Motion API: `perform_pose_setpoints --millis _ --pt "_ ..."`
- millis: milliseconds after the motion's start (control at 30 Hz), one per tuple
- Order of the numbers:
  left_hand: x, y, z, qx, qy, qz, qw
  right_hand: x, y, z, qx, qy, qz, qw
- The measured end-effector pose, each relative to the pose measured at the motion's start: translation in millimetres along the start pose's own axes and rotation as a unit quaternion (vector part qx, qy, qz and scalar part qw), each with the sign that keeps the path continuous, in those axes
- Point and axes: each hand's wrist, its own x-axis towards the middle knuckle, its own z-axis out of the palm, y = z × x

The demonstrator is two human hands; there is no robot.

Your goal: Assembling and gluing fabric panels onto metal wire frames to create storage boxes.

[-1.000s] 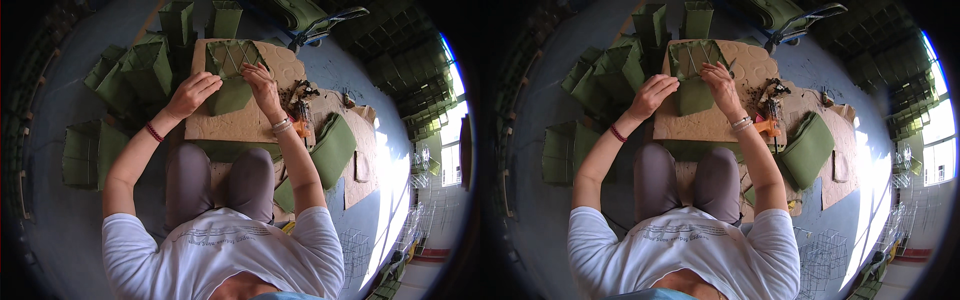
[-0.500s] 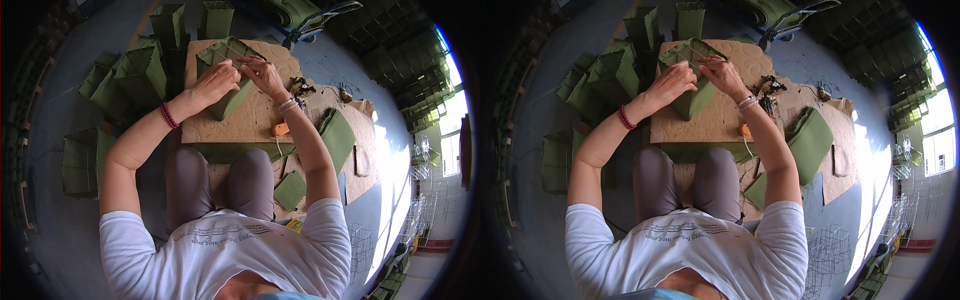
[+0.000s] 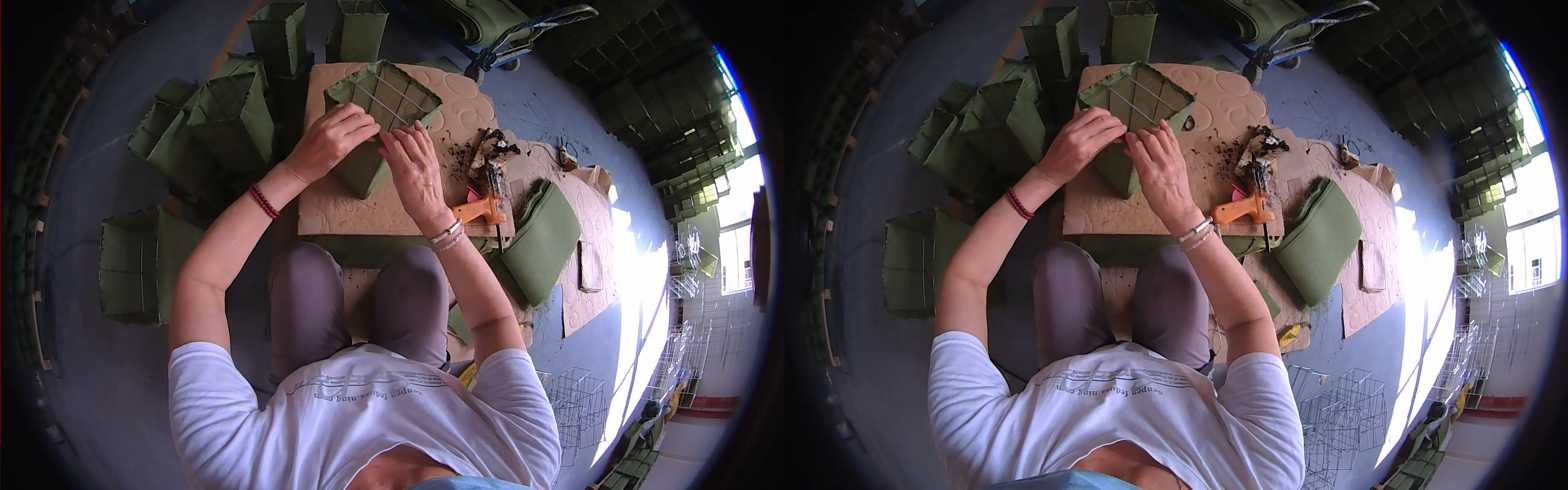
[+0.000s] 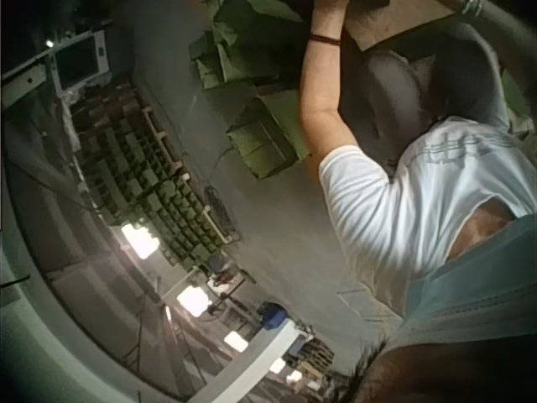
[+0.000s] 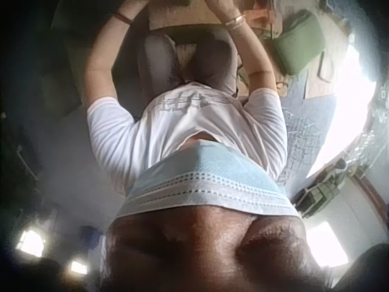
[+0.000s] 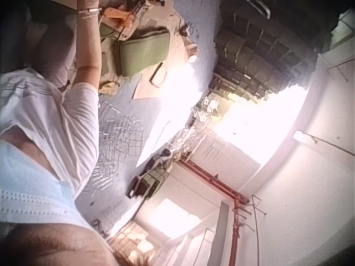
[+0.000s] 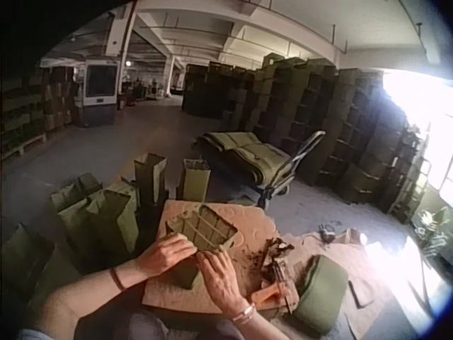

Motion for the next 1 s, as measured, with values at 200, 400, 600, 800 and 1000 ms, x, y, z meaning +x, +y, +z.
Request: perform_pose_setpoints --millis 200,400,600,800,1000 --pt "52.1 -41.4 -2.0 -0.223 -0.322 0.008 0.92 29.6 33.7 -13.8 0.103 -0.161 -0.075 0.979" --pt "56.1 -13.4 -4.4 -0.166 -0.072 -0.062 0.982 32.2 46.3 -48.5 0.119 -0.122 -0.019 0.985" --pt "1.3 7.3 3.5 -0.033 0.006 -0.043 0.998 11.3 6.9 -11.5 0.095 0.003 0.053 0.994" --pt "25.0 -17.8 0.9 -0.129 -0.135 -0.029 0.982 18.1 21.6 -5.3 0.016 -0.11 -0.004 0.994" --pt "53.6 -25.8 -5.7 -0.165 -0.16 -0.088 0.969 57.0 41.6 -41.2 0.058 -0.238 0.08 0.966"
